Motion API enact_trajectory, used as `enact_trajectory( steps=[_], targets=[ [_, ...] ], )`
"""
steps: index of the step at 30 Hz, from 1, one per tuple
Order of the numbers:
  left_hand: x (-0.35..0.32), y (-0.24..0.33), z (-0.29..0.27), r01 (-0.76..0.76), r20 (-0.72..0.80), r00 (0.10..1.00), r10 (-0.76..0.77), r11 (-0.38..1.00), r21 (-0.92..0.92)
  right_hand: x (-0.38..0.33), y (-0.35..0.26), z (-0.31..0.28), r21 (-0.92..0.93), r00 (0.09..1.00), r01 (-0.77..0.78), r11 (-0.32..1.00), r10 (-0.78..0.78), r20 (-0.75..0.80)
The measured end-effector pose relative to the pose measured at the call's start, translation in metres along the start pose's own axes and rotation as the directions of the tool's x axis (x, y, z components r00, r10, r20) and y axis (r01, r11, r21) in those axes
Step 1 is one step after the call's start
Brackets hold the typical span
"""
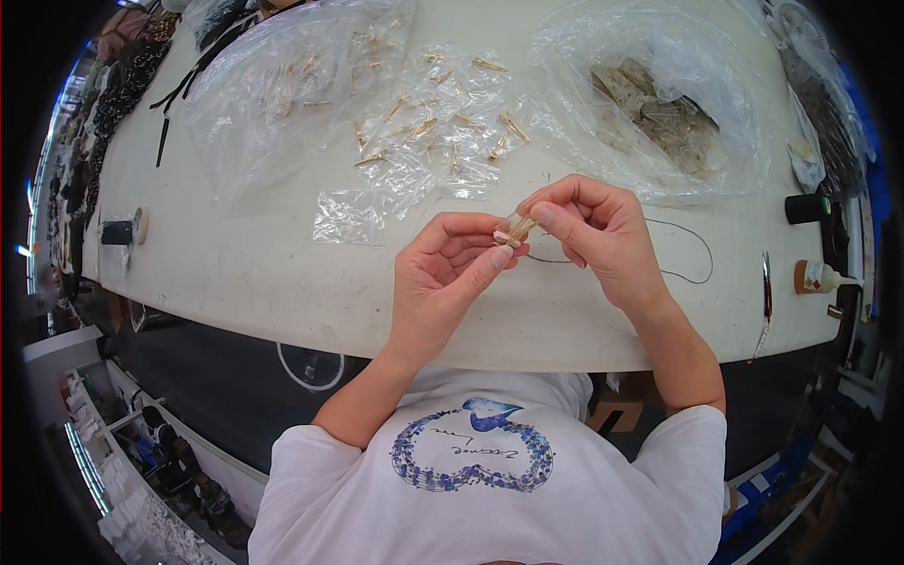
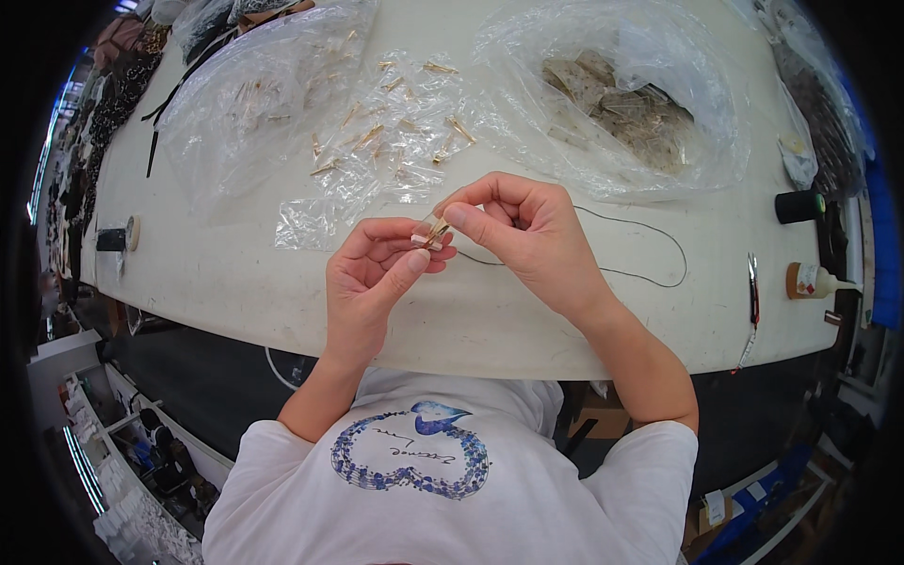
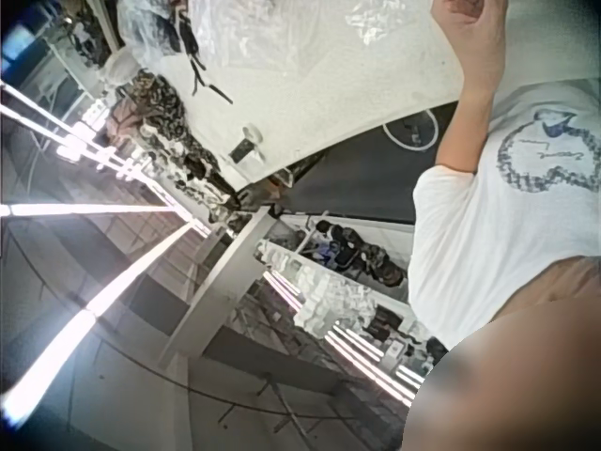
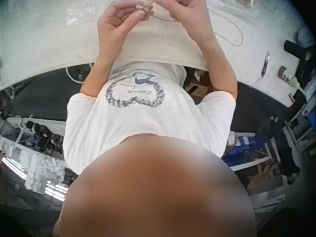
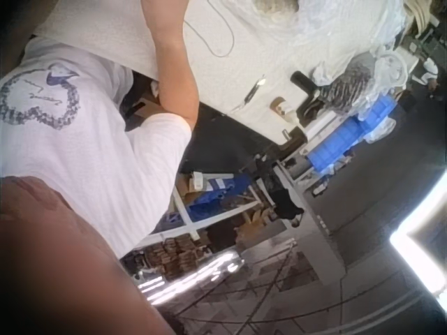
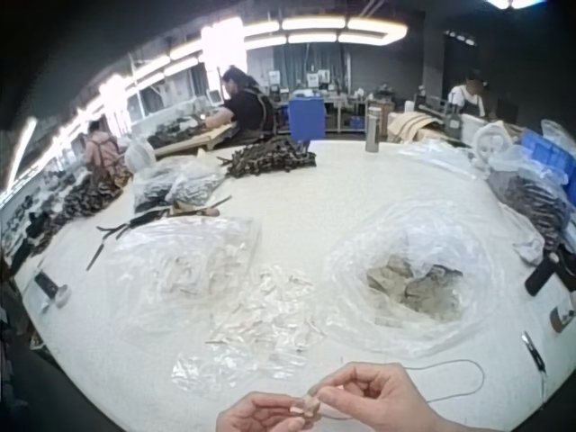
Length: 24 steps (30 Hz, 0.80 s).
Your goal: Threading and assembling components onto small metallic wire elements.
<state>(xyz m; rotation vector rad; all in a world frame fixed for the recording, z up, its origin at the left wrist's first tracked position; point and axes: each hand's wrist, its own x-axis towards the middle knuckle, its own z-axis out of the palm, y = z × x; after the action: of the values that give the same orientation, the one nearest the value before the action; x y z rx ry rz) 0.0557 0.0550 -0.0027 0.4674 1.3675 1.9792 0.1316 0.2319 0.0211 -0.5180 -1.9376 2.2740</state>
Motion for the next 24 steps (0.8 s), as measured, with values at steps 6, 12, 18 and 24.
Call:
enact_trajectory(
  steps=[6, 12, 18, 24],
  targets=[
    [0.0002, -0.0001, -0.0037, -0.018, 0.032, 0.999, 0.019, 0.999, -0.038, -0.0009, -0.0015, 0.0015, 0.018, 1.000, 0.000, 1.000, 0.000, 0.019],
    [-0.0029, -0.0043, -0.0017, -0.129, 0.004, 0.991, 0.130, 0.980, 0.154, -0.0013, 0.0015, 0.0027, -0.048, 1.000, -0.002, 0.999, 0.002, -0.016],
    [0.0000, -0.0014, -0.0047, -0.108, -0.029, 0.993, 0.113, 0.986, 0.127, -0.0020, 0.0031, 0.0026, -0.083, 1.000, 0.004, 0.997, -0.006, -0.031],
    [0.0006, -0.0007, -0.0026, -0.048, -0.031, 0.998, 0.049, 0.998, 0.034, -0.0011, 0.0041, 0.0018, -0.074, 0.999, -0.015, 0.997, 0.013, -0.030]
  ],
)
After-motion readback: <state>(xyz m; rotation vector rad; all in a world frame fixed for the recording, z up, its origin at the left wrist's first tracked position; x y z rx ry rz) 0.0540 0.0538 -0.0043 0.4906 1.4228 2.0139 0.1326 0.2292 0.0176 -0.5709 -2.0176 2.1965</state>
